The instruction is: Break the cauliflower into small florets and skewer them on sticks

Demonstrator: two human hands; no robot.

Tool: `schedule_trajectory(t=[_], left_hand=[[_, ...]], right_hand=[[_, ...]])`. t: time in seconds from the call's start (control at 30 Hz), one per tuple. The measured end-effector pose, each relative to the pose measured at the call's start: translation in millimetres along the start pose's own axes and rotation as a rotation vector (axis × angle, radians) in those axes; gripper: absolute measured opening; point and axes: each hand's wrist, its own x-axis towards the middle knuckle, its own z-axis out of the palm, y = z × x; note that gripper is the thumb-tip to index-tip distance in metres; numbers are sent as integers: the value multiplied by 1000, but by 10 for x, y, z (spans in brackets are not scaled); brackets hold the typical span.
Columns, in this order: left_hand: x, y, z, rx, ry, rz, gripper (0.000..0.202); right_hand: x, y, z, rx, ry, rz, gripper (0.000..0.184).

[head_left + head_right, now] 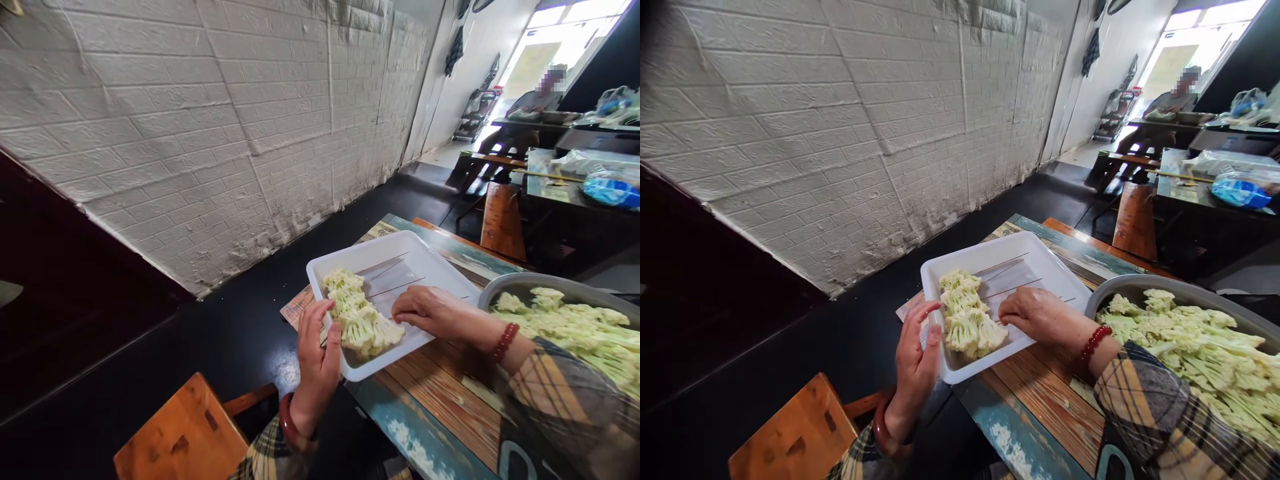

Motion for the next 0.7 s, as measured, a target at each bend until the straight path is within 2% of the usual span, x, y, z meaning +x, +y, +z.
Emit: schedule_trajectory(t=[0.1, 0.27, 0.47, 0.63, 0.7], left_hand=[[19, 33, -42, 103, -93, 116, 24], [21, 40, -79, 174, -205, 184, 26], [43, 51, -122, 319, -474, 217, 28], [54, 89, -178, 407, -550, 228, 28], [49, 84, -189, 433, -561, 256, 29]], right_hand=[[-22, 31, -33, 55, -16, -9, 27], [22, 62, 26, 133, 27, -13, 21], [60, 75, 152, 105, 62, -6, 20], [10, -103, 1, 79, 185, -14, 24], [-9, -227, -19, 97, 180, -51, 25]])
